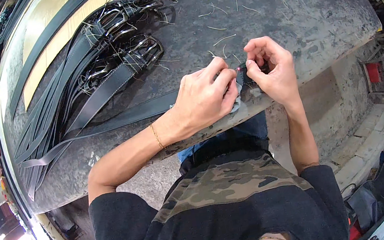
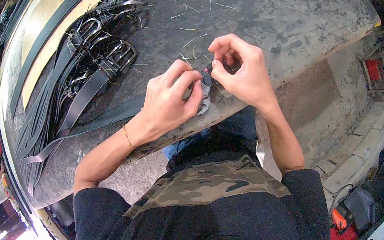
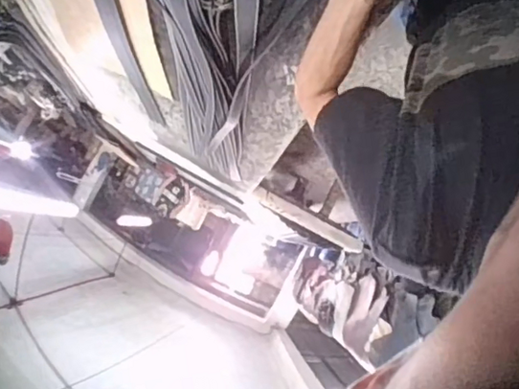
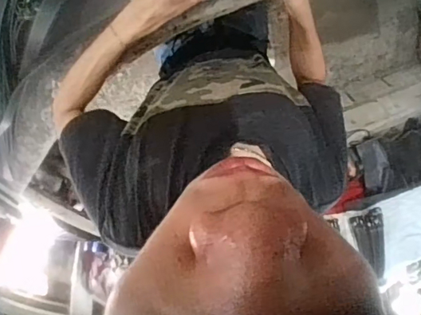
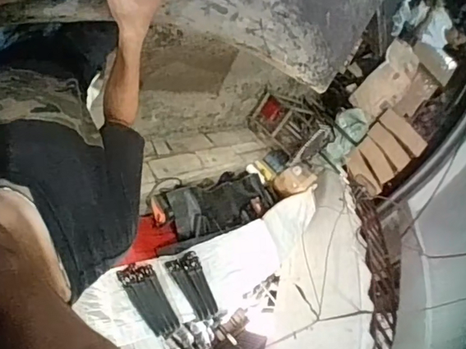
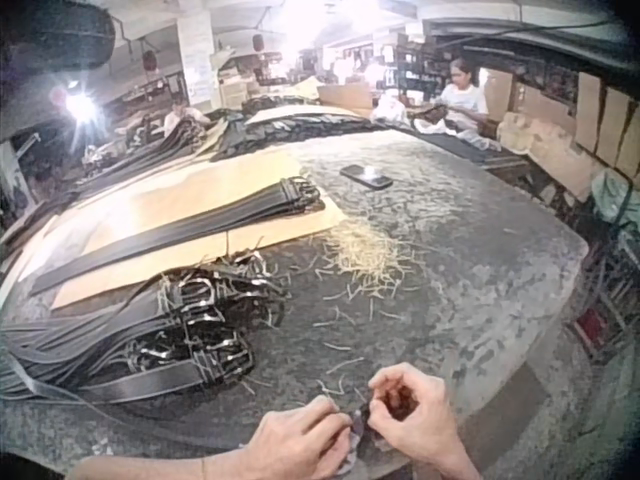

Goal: The person attaches buckles and leather loops to leather straps by hand, wipes a belt with a cloth, and lays several belts out on a cardboard sheet on the workbench.

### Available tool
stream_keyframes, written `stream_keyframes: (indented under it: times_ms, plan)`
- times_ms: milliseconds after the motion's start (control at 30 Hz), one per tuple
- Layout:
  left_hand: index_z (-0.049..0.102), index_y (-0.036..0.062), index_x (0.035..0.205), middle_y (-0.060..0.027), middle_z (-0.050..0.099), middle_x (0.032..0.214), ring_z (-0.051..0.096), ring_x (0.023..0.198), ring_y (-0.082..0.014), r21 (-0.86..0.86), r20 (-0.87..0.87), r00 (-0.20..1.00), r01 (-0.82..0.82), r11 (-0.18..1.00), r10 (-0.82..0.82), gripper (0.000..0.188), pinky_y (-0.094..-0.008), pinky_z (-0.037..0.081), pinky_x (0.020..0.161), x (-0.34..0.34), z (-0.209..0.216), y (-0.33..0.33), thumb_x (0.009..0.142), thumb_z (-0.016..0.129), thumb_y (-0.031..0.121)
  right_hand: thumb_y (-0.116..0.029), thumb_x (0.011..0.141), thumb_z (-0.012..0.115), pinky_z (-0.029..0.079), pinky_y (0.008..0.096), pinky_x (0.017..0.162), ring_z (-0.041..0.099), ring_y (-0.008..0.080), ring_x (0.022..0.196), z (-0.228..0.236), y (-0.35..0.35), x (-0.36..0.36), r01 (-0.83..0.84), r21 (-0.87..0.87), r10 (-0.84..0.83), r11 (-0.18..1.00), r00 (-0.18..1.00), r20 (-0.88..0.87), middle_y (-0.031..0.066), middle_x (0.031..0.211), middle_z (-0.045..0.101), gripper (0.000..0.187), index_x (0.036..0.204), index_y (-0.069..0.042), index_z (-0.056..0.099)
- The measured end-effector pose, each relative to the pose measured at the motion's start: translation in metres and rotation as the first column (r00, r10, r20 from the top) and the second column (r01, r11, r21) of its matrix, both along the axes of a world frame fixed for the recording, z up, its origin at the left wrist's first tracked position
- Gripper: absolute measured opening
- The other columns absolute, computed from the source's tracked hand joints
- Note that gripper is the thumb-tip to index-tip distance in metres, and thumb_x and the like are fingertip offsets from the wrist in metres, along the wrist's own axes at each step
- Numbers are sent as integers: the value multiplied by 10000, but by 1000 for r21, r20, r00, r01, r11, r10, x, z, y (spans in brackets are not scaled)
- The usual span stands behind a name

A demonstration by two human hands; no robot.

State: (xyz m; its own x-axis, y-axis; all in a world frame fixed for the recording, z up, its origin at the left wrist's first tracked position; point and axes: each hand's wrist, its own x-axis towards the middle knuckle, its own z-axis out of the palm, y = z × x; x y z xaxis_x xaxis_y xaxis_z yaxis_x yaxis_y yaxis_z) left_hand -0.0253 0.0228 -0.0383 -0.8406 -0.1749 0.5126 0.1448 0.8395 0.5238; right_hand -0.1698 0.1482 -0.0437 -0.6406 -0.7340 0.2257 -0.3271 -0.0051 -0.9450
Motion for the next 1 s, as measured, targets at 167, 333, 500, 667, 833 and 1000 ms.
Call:
stream_keyframes:
  times_ms: [167,333,500,667,833,1000]
  plan:
    - [629,8,864,-95,570,845,635,626,-264,-9,-14,1000,-1,1000,1,119,-362,528,551,1,0,1,771,695,43,20,745,672,412,226,592,478,55,631,1,1,0,-13,23,14,1000,1000,-17,-10,716,599,226,963,-27,638]
    - [626,6,897,-102,575,883,636,634,-273,25,9,1000,-21,999,21,132,-367,526,550,0,1,-1,779,681,26,40,783,661,429,218,618,508,53,672,1,2,-1,-31,29,32,999,999,-40,-6,764,607,204,976,-20,634]
    - [654,33,984,-130,588,1058,666,664,-254,233,-44,976,-200,952,215,207,-355,536,551,-8,12,0,781,673,-3,105,884,578,545,298,777,586,100,848,-11,4,-13,194,-426,-18,884,924,383,38,940,603,155,1006,17,617]
    - [649,45,1031,-126,562,1106,641,596,-268,4,88,988,128,992,-128,234,-372,516,518,0,11,5,801,686,65,80,899,571,544,307,829,598,114,873,-12,15,-17,288,-532,59,796,838,542,42,951,602,146,1025,14,604]
    - [649,42,966,-60,538,874,612,631,-187,-256,42,968,249,934,-246,199,-337,503,506,4,4,2,777,665,103,93,840,622,470,226,750,567,75,822,-5,24,1,54,-290,20,956,969,247,4,907,594,208,1025,1,601]
    - [636,34,977,-28,521,830,592,680,-141,-348,25,956,281,894,-291,256,-289,497,543,9,3,1,740,646,130,85,752,642,394,212,645,461,51,716,-1,23,1,-106,-101,113,989,991,67,-29,799,573,278,1007,-22,626]
